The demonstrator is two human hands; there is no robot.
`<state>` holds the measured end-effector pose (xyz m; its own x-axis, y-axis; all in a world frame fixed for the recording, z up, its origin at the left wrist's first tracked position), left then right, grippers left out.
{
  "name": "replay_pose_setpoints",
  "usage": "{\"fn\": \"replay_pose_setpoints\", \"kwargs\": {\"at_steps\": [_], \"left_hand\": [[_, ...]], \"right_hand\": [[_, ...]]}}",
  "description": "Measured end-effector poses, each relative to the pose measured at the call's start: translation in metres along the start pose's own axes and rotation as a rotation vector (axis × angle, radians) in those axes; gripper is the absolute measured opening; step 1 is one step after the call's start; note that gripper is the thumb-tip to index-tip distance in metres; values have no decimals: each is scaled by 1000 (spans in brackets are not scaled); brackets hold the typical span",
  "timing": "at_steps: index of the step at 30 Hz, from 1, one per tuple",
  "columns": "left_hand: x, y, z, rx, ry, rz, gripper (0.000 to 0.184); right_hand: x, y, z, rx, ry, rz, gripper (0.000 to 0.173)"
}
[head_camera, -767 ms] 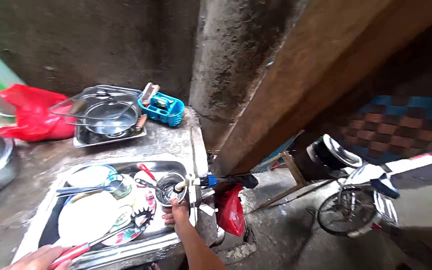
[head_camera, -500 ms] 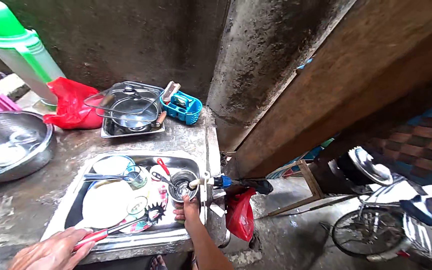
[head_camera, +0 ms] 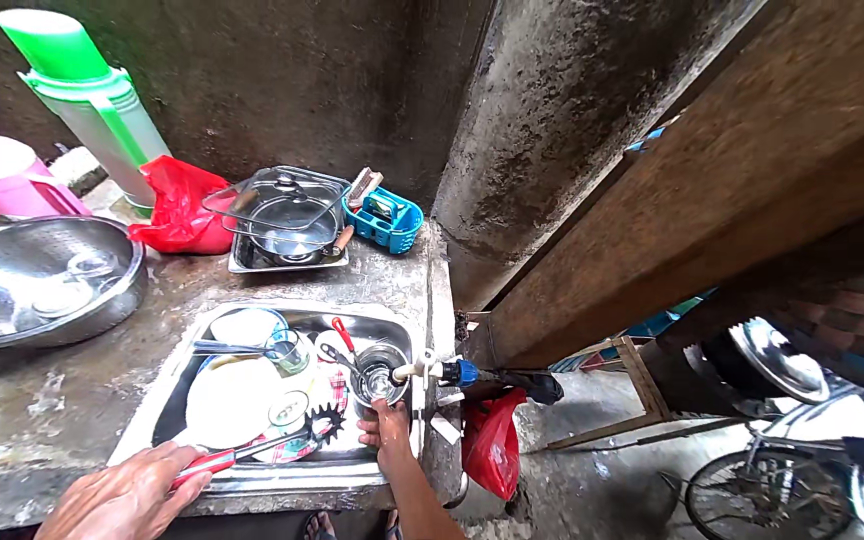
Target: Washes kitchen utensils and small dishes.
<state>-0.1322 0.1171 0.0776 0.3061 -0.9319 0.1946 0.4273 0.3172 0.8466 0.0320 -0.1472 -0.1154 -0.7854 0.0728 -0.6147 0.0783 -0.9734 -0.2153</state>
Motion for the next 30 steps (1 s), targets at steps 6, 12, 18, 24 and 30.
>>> {"fn": "replay_pose_setpoints", "kwargs": {"at_steps": [6, 12, 18, 24, 30], "left_hand": [[3, 6, -1, 12, -3, -11, 40], [8, 13, -4, 78, -22, -31, 34], [15, 22, -7, 208, -95, -87, 35], [16, 21, -10, 225, -98, -98, 34], [13, 17, -11, 203, -87, -94, 35]], "right_hand": [[-1, 0, 6, 7, 6, -37, 48], [-2, 0, 8, 11, 7, -15, 51], [-2, 1, 6, -7, 24, -12, 48], [-1, 2, 4, -4, 24, -22, 46], [-3, 1, 4, -9, 27, -3, 44]]}}
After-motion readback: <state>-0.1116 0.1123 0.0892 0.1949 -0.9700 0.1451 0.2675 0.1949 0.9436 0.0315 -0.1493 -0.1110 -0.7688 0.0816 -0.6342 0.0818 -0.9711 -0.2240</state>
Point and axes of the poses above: each hand's wrist, its own z-axis away from the middle knuckle, its own y-axis out of the back of the hand, x = y × z, the point moved 7 cm from there along -z, towards the middle knuckle, and after that the axes turned 7 degrees about -x, right-handed, at the moved point
